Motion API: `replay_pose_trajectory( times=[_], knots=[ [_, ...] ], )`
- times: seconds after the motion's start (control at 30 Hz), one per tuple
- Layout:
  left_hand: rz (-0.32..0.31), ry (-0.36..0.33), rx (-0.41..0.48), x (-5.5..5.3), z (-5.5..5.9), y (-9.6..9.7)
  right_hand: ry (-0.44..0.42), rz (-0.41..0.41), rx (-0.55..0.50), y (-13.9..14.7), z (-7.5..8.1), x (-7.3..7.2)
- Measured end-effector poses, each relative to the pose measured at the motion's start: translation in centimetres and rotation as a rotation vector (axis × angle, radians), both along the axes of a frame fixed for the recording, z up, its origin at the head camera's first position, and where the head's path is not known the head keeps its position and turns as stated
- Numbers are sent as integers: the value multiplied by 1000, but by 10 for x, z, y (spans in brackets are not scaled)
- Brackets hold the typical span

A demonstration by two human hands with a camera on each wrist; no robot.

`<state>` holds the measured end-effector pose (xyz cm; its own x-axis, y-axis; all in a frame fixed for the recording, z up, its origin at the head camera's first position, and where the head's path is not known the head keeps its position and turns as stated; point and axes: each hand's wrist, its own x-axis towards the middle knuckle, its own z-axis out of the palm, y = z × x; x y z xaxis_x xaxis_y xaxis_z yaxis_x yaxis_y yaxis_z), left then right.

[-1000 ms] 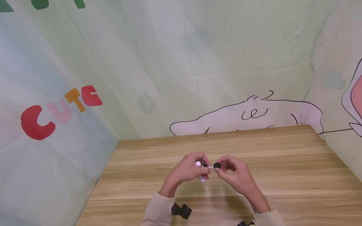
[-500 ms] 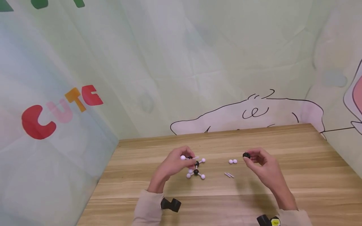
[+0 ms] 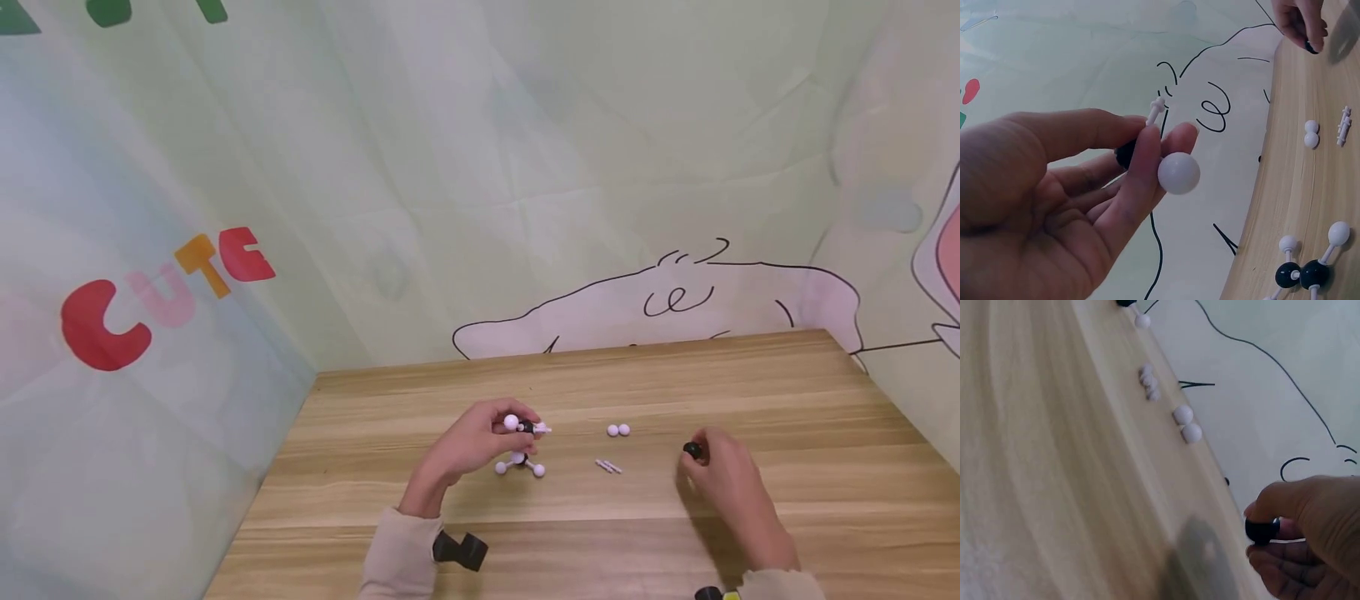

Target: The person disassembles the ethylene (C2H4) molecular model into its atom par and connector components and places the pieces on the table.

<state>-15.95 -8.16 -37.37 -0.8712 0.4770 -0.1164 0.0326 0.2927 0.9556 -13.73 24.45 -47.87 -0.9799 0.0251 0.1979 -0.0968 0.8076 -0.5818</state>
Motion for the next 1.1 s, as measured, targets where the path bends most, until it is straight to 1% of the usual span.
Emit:
replay_pose_trajectory(
  times=[0.1, 0.17, 0.3, 0.43, 0.6, 0.7, 0.87, 1.1],
  knots=[
    [17, -3, 6, 0, -1, 0, -66, -31, 38, 3, -4, 0],
    [27, -1, 9, 0, -2, 1, -80, -52, 52, 4, -7, 1],
    [31, 8, 9, 0, -3, 1, -72, -74, 66, 4, -10, 0],
    [33, 23, -12, 0, -2, 1, -66, -90, 69, 5, -13, 0],
    [30, 58, -35, 1, -1, 1, -74, -111, 70, 7, -15, 0],
    [26, 74, -38, 2, 0, 1, -95, -117, 64, 7, -14, 0],
    [27, 72, -29, 2, -1, 1, -128, -120, 62, 6, -14, 1],
    [30, 73, -19, 1, -3, 1, -117, -125, 64, 5, -15, 2]
  ],
)
